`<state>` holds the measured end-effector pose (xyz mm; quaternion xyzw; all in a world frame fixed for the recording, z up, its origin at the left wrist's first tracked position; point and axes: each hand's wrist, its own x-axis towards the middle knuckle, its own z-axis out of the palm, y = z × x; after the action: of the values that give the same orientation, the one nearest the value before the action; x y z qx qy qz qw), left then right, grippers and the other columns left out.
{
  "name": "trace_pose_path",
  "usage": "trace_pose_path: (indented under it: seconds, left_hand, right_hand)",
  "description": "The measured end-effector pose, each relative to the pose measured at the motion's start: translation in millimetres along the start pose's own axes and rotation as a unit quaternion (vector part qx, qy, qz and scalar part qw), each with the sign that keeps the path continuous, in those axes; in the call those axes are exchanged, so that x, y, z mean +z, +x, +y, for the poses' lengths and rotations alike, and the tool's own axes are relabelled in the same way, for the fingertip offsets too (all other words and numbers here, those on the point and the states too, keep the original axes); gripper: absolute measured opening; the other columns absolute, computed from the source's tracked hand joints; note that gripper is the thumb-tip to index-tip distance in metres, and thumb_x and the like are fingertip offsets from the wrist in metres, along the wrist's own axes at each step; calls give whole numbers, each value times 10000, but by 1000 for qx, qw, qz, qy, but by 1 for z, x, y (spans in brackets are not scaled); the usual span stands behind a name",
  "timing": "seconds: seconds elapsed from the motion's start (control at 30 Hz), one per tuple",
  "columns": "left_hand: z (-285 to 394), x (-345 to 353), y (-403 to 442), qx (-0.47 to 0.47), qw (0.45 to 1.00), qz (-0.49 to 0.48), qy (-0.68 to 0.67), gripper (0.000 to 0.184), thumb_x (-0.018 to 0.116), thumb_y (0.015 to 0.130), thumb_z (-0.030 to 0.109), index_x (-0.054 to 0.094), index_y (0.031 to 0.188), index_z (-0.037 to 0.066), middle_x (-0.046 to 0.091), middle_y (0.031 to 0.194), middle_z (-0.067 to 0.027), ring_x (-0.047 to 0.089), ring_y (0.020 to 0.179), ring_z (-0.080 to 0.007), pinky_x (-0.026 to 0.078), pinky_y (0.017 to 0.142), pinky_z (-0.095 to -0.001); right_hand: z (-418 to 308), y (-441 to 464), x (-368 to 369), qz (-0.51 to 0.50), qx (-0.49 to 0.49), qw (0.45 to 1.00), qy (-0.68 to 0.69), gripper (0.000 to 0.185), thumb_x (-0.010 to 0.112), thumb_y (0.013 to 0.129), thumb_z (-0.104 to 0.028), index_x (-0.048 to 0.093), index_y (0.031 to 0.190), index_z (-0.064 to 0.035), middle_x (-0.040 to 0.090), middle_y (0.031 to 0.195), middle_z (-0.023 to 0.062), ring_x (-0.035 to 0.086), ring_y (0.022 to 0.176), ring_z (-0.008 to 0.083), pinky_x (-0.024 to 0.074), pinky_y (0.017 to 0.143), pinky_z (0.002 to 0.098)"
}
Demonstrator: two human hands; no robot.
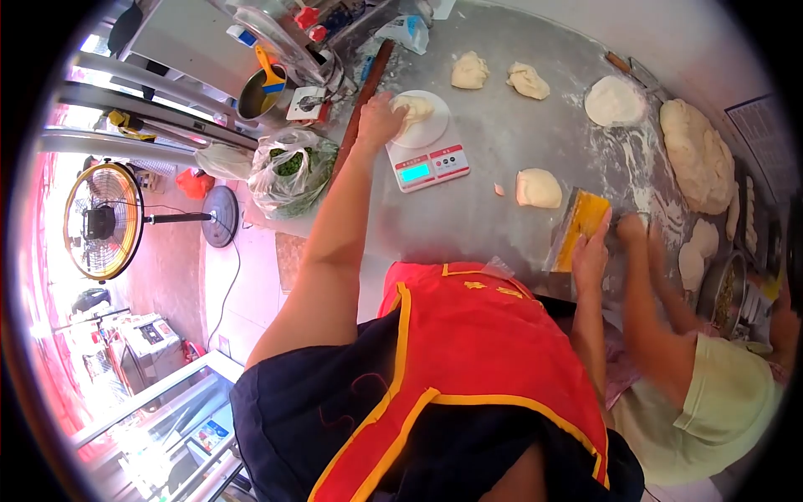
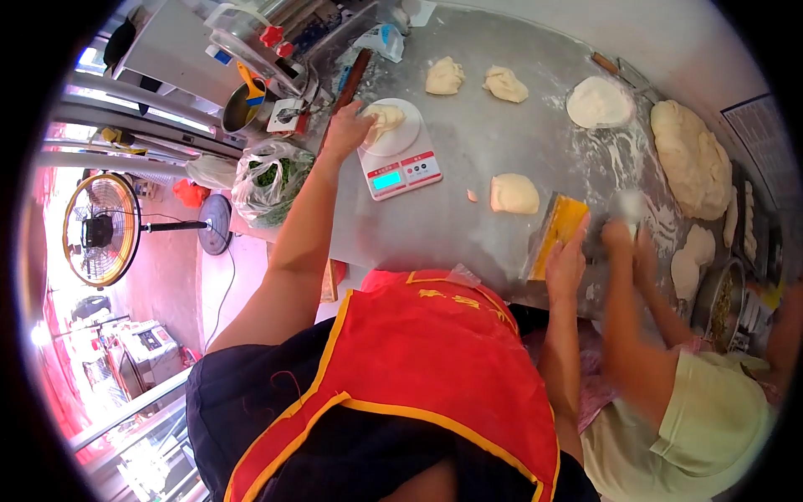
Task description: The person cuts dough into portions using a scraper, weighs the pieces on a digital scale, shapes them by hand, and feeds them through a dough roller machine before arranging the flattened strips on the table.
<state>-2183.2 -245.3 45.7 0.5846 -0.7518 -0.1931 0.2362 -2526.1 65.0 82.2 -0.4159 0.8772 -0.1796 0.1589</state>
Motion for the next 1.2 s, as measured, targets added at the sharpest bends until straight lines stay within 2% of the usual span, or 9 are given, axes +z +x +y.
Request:
trace_pose_path:
  seconds: [0.2, 0.3, 0.43, 0.53, 0.63, 0.83, 0.93, 1.13, 1.2]
  left_hand:
    - [6, 8, 14, -42, 989, -62, 131, 485, 669, 750, 386, 603, 1056, 16, 618, 1092, -201, 563, 1066, -360, 445, 904, -427]
    - [19, -2, 28, -41, 979, -173, 101, 419, 686, 721, 344, 634, 995, 32, 631, 1056, -180, 594, 1008, -339, 476, 850, -418]
    - [72, 1, 23, 115, 983, -110, 92, 386, 707, 679, 257, 651, 999, 49, 653, 974, -180, 629, 909, -328, 500, 784, -412]
    - [105, 23, 24, 105, 980, -117, -120, 398, 725, 665, 208, 643, 1009, 26, 649, 981, -183, 619, 924, -335, 494, 789, -402]
    - [119, 89, 9, 257, 958, 5, -130, 540, 768, 652, 233, 590, 1098, -15, 615, 1065, -209, 579, 1012, -342, 462, 856, -415]
    - [171, 172, -85, 240, 929, -270, -77, 707, 774, 686, 351, 479, 1209, -23, 497, 1203, -218, 453, 1148, -341, 406, 942, -418]
    - [195, 164, -98, 189, 954, -228, 41, 564, 746, 706, 322, 524, 1114, 1, 532, 1079, -184, 504, 1040, -328, 431, 894, -410]
    - [185, 142, -123, 393, 887, -239, -31, 407, 725, 700, 213, 571, 1049, 73, 571, 1007, -150, 546, 977, -338, 465, 818, -417]
    - [169, 129, -123, 305, 929, -165, -130, 405, 737, 680, 211, 586, 1036, 89, 575, 946, -164, 553, 949, -337, 467, 800, -416]
  right_hand:
    - [-7, 0, -4, -24, 50, 998, 16, 794, 484, 864, -68, 4, 1486, -185, 618, 951, 297, 590, 856, 471, 448, 752, 520]
    - [-9, -2, -5, -4, 34, 999, 9, 798, 481, 864, -73, 0, 1485, -212, 621, 931, 296, 593, 828, 474, 451, 731, 528]
    - [-6, 0, -6, -19, 53, 998, 17, 801, 479, 862, -83, -9, 1483, -218, 621, 935, 296, 594, 830, 473, 456, 731, 527]
    - [4, 3, 3, -3, 33, 999, 32, 808, 482, 858, -86, -13, 1483, -215, 623, 922, 291, 596, 824, 468, 458, 726, 527]
    - [1, 2, 2, -7, 43, 999, 16, 814, 488, 852, -86, -10, 1484, -208, 627, 892, 282, 598, 798, 463, 457, 709, 530]
    - [3, 1, 5, 13, 9, 1000, 14, 825, 500, 842, -90, -8, 1485, -194, 628, 829, 266, 598, 752, 461, 454, 670, 537]
    - [8, 1, 9, 30, -4, 999, 18, 828, 502, 841, -90, -8, 1485, -192, 628, 822, 263, 599, 751, 457, 455, 669, 534]
    - [-2, -1, 2, 9, 20, 1000, 15, 822, 495, 846, -91, -10, 1486, -197, 627, 828, 265, 600, 755, 453, 454, 676, 532]
    - [-4, 0, 0, -5, 39, 999, 9, 817, 493, 848, -91, -6, 1486, -196, 628, 836, 263, 599, 758, 451, 453, 676, 529]
